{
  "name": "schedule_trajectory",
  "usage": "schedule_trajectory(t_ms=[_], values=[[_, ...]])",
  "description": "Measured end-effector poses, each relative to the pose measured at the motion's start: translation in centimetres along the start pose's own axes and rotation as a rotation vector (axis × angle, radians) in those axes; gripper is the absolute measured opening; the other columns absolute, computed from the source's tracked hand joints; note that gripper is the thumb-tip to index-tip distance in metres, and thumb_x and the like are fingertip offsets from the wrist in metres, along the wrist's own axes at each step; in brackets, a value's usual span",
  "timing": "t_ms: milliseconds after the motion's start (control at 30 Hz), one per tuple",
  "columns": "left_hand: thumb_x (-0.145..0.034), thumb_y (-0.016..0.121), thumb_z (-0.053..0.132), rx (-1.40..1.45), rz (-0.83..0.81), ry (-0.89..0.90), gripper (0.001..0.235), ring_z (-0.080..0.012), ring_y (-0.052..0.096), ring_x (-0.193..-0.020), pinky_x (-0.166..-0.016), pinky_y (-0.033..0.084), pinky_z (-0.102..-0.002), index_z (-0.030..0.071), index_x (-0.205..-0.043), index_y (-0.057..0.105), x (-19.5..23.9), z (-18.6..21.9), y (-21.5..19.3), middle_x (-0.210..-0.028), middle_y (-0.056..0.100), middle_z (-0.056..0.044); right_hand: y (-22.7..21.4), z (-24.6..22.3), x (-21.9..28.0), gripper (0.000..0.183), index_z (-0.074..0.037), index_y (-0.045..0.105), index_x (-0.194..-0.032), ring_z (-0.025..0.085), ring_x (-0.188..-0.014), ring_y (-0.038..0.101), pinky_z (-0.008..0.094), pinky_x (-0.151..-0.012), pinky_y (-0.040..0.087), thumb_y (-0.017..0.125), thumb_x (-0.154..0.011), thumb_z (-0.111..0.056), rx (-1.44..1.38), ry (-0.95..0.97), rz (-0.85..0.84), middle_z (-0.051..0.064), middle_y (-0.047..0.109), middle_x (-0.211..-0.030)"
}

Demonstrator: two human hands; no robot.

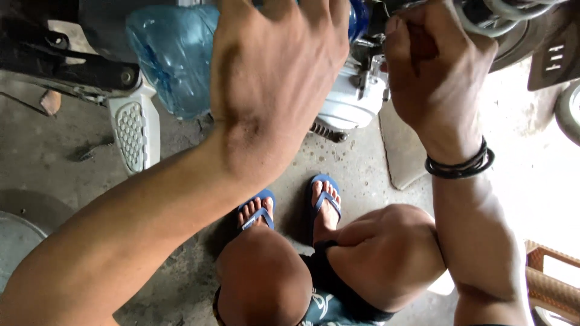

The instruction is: The person pours water from a plastic bottle onto the rear wheel and engine area of a motorcycle while scrubbing the components with a brush. The person repeatedly wets the parts and scrubs them to remove dirt.

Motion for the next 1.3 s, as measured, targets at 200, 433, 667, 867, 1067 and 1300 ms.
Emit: schedule_trajectory(t_ms=[200,433,667,867,1067,1300], values=[[-0.103,0.060,0.054,-0.019,-0.093,0.039,0.031,-0.0099,0.054,-0.069,-0.059,0.040,-0.025,0.023,-0.107,0.059,0.3,0.1,0.2,-0.086,0.060,0.007,0.2,-0.7,-0.4,0.014,0.003,0.072,-0.108,0.027,-0.067,0.061,0.040,-0.057,0.045,0.068,-0.120,-0.002,0.101,-0.029,-0.046,0.013,0.068,-0.082],[-0.100,0.066,0.039,0.058,-0.045,0.031,0.022,-0.0140,0.059,-0.075,-0.066,0.045,-0.029,0.021,-0.111,0.064,-0.4,0.7,-0.1,-0.094,0.064,0.002,-2.8,0.3,2.9,0.015,0.004,0.069,-0.111,0.029,-0.078,0.064,0.041,-0.067,0.046,0.071,-0.123,-0.004,0.119,-0.034,-0.034,0.016,0.071,-0.099],[-0.099,0.067,0.041,-0.003,-0.054,0.185,0.031,-0.0090,0.045,-0.068,-0.058,0.038,-0.024,0.018,-0.119,0.062,-3.0,4.4,0.7,-0.089,0.059,0.004,-7.1,9.8,15.5,0.016,0.011,0.052,-0.109,0.033,-0.067,0.068,0.032,-0.046,0.050,0.049,-0.113,-0.005,-0.552,0.427,0.368,0.025,0.061,-0.087],[-0.090,0.071,0.011,0.003,-0.104,0.300,0.013,-0.0072,0.031,-0.057,-0.056,0.029,-0.027,0.020,-0.088,0.063,-4.4,7.6,1.7,-0.066,0.042,0.009,-3.4,17.7,17.8,0.013,-0.013,0.056,-0.110,0.017,-0.063,0.059,0.030,-0.048,0.050,0.061,-0.110,-0.025,-0.820,0.821,0.681,0.008,0.059,-0.085],[-0.101,0.066,0.014,-0.050,-0.135,0.239,0.053,-0.0091,0.015,-0.052,-0.053,0.023,-0.027,0.021,-0.052,0.044,-5.0,8.9,1.4,-0.059,0.014,0.009,0.8,19.8,11.2,0.016,-0.006,0.062,-0.104,0.013,-0.055,0.055,0.025,-0.047,0.050,0.060,-0.116,-0.016,-0.822,0.600,0.385,0.007,0.064,-0.080],[-0.091,0.073,0.001,-0.027,-0.120,0.351,0.056,-0.0086,0.021,-0.057,-0.057,0.019,-0.029,0.031,-0.052,0.048,-5.6,9.2,0.8,-0.059,0.021,0.012,4.3,21.4,9.9,0.021,-0.011,0.051,-0.096,0.010,-0.056,0.045,0.024,-0.048,0.041,0.051,-0.117,-0.010,-0.941,0.805,0.371,0.000,0.049,-0.072]])
Point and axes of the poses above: each hand's wrist, its own x-axis away from the middle knuckle, its own y-axis out of the palm, z = x × y, the point moved 9 cm from there along -x, towards the middle knuckle
